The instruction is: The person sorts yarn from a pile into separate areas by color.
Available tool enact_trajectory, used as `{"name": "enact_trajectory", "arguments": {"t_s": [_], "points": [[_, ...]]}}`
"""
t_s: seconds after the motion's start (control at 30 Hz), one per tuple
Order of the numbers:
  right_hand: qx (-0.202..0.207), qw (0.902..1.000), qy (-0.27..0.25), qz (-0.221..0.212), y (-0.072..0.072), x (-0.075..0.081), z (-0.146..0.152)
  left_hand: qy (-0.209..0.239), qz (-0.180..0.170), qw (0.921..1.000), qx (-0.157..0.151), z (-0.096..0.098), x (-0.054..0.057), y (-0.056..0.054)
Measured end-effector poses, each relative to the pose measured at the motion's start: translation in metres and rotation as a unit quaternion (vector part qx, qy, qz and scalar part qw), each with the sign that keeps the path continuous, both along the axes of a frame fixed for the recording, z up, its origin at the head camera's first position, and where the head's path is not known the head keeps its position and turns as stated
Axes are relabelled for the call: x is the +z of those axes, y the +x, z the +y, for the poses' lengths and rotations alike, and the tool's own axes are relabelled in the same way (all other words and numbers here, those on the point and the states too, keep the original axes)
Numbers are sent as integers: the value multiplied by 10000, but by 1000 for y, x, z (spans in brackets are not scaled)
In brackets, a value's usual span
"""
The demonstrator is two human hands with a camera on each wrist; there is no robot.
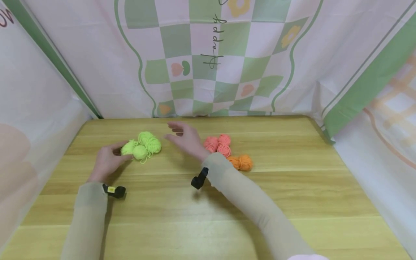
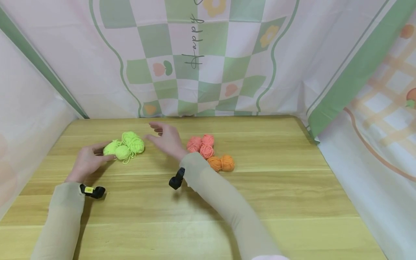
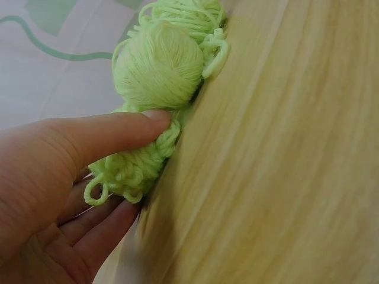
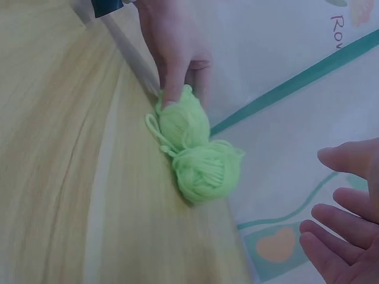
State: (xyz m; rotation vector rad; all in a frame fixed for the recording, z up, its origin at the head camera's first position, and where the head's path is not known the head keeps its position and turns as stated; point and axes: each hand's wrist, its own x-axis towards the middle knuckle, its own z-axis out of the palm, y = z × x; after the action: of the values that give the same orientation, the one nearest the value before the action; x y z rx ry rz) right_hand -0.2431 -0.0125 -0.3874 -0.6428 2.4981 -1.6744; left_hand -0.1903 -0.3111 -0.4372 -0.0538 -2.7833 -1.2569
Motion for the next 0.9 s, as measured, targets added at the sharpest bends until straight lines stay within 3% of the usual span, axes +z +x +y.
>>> {"name": "enact_trajectory", "arguments": {"t_s": [0.9], "points": [[91,9981,-242,558,14,19,55,-115,100,9999,-10,-2,-1,-1]]}}
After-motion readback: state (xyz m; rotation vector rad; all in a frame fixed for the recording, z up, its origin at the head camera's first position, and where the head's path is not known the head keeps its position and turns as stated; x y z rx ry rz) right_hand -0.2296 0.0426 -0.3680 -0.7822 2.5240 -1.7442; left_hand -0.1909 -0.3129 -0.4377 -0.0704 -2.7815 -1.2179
